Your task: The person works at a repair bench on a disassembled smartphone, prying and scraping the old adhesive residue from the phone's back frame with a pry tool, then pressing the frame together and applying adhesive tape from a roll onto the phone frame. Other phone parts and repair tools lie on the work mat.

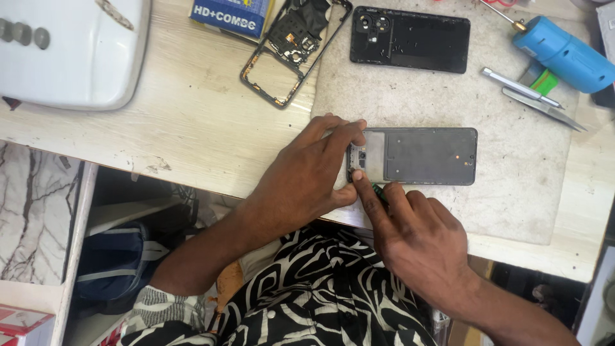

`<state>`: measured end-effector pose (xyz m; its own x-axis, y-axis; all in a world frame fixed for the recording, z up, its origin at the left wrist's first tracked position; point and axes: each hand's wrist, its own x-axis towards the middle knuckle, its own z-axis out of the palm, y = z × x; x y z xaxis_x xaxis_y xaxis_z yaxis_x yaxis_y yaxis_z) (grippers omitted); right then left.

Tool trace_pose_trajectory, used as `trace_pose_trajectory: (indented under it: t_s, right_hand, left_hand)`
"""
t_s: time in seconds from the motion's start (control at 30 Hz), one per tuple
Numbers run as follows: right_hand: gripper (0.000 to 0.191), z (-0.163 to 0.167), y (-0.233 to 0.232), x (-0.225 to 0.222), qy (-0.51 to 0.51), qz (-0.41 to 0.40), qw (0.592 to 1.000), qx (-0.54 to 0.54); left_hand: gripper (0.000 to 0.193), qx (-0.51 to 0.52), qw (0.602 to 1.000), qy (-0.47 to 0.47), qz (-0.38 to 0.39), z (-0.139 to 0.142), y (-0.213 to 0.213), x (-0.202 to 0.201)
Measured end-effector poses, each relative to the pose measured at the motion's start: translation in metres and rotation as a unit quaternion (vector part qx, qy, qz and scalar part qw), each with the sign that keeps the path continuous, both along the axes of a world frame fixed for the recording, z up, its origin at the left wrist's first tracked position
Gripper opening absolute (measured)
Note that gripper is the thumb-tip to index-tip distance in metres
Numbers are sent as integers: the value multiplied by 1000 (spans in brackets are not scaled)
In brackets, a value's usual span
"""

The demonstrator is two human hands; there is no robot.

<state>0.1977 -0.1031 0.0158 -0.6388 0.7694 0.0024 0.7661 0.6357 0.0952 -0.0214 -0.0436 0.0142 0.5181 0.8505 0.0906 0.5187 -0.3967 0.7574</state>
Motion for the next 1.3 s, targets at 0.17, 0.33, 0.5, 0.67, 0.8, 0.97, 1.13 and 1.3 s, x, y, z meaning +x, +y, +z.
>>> trace_pose_trajectory:
  t_s: [0.17,0.33,0.5,0.67,0.8,0.97,1.13,1.3]
  right_hand:
    - [70,16,9,10,46,23,997,-64]
    - [64,18,10,8,23,31,998,-42]
    - [71,0,-2,-8,6,-27,1000,-8]
    - [73,-7,6,-13,57,-52,997,3]
    - [74,8,-3,-7,16,-38,999,-25]
    - [66,3,6,-17,-27,-51,998,-18]
    - [61,-2,30,-25,-22,-54,998,8]
    - [63,3,32,-32,-11,-66,998,10]
  left_hand:
    - [82,-19,1000,8,7,3,0,1]
    - [82,-20,1000,-2,10,3,-1,1]
    - [79,-4,1000,-7,2,1,-2,1]
    - [81,-26,999,-16,20,1,0,1]
    - [76,-33,999,-19,33,1,3,0]
    - [79,5,999,-20,27,-2,3,0]
    - [81,8,999,-8,38,-4,6,3]
    - [77,27,999,-5,36,-8,5,5]
